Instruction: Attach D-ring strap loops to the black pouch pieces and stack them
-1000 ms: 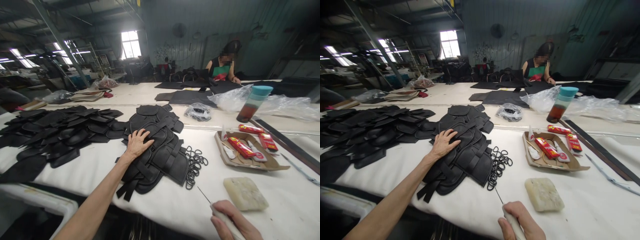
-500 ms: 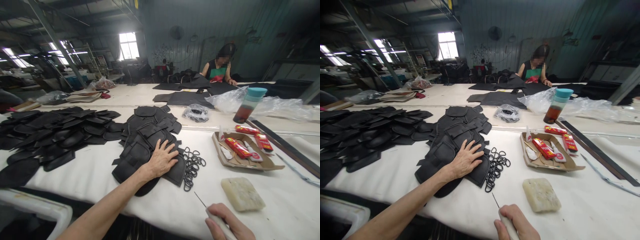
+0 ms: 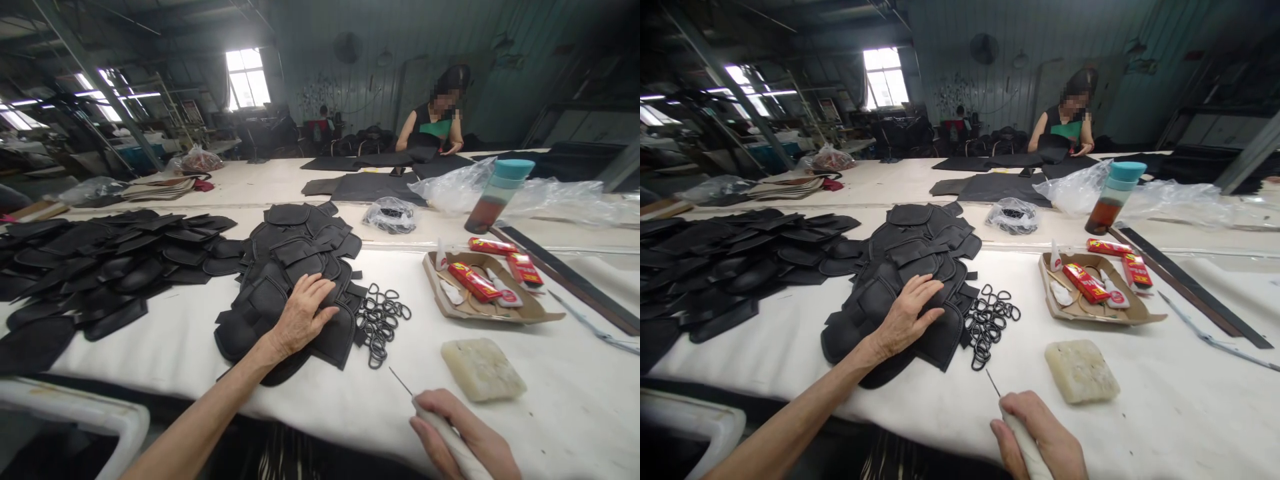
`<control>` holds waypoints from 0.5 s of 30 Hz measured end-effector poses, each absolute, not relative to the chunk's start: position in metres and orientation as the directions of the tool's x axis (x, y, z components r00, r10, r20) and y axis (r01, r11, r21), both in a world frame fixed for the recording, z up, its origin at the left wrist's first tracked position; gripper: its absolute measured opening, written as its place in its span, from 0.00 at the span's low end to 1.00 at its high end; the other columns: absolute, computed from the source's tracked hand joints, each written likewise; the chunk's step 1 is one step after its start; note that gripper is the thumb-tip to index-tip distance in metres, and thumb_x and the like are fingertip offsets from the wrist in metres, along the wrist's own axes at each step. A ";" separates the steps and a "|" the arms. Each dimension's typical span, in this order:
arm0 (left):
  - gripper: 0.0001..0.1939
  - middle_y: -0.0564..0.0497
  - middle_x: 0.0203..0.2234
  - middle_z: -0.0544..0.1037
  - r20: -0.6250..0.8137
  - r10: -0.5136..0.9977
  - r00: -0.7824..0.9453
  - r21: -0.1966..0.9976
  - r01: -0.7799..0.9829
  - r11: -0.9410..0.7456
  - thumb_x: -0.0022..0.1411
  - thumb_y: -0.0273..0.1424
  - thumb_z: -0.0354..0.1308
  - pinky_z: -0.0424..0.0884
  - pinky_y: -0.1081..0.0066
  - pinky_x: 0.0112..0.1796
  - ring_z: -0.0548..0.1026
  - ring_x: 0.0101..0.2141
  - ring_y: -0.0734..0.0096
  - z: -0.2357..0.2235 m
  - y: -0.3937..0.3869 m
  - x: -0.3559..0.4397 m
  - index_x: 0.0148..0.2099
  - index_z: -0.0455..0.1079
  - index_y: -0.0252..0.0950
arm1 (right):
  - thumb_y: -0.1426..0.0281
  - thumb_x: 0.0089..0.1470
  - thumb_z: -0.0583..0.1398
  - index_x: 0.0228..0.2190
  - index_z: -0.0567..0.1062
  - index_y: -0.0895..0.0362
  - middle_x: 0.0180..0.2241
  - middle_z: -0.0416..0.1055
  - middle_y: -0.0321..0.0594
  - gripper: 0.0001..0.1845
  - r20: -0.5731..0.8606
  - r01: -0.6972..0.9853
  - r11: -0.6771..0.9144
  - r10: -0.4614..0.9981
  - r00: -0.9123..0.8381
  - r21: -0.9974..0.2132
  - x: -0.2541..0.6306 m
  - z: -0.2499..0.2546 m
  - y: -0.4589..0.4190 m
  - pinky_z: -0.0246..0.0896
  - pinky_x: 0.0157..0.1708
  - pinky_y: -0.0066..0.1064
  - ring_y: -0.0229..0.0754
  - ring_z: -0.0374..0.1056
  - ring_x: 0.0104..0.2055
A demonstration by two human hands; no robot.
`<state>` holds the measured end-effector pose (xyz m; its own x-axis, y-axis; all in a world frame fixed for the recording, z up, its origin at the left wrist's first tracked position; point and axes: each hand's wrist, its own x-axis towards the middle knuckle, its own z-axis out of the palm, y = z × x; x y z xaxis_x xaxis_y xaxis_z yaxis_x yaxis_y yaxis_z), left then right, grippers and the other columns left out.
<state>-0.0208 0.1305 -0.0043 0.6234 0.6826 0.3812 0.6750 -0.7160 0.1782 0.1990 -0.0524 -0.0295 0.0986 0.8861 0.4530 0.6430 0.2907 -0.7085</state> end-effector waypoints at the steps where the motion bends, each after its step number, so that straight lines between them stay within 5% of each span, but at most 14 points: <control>1: 0.17 0.43 0.48 0.73 0.367 0.728 0.579 0.184 0.721 -0.668 0.62 0.35 0.52 0.58 0.57 0.55 0.64 0.53 0.59 -0.001 0.128 -0.018 0.52 0.66 0.34 | 0.65 0.51 0.61 0.29 0.74 0.53 0.24 0.74 0.34 0.05 0.453 0.642 0.275 0.883 0.127 -0.716 0.200 -0.027 -0.051 0.67 0.24 0.19 0.38 0.72 0.23; 5: 0.13 0.44 0.41 0.73 0.187 0.891 0.414 0.169 0.880 -0.445 0.62 0.36 0.51 0.68 0.62 0.43 0.72 0.42 0.59 0.010 0.120 -0.001 0.45 0.70 0.35 | 0.66 0.54 0.60 0.35 0.73 0.53 0.32 0.76 0.38 0.06 0.461 0.631 0.206 0.845 0.271 -0.748 0.197 -0.018 -0.046 0.68 0.31 0.24 0.41 0.73 0.32; 8: 0.13 0.45 0.38 0.73 0.113 0.933 0.342 0.186 0.915 -0.358 0.60 0.36 0.53 0.70 0.63 0.36 0.75 0.38 0.58 0.011 0.122 0.008 0.43 0.70 0.35 | 0.70 0.57 0.57 0.39 0.72 0.54 0.34 0.75 0.39 0.07 0.475 0.640 0.239 0.852 0.223 -0.730 0.192 -0.016 -0.038 0.66 0.34 0.25 0.40 0.72 0.35; 15: 0.12 0.48 0.40 0.73 0.106 0.957 0.269 0.173 0.943 -0.285 0.57 0.29 0.51 0.68 0.67 0.36 0.75 0.38 0.62 0.002 0.126 0.009 0.45 0.67 0.38 | 0.75 0.58 0.53 0.37 0.72 0.58 0.27 0.69 0.43 0.09 0.482 0.874 0.255 0.876 -0.029 -0.412 0.171 -0.032 -0.011 0.56 0.30 0.34 0.46 0.65 0.30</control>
<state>0.0088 0.1256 0.0016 0.2694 0.9571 0.1064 0.9429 -0.2846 0.1730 0.1713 -0.0106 -0.0319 -0.0288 0.8760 0.4815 0.8745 0.2555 -0.4124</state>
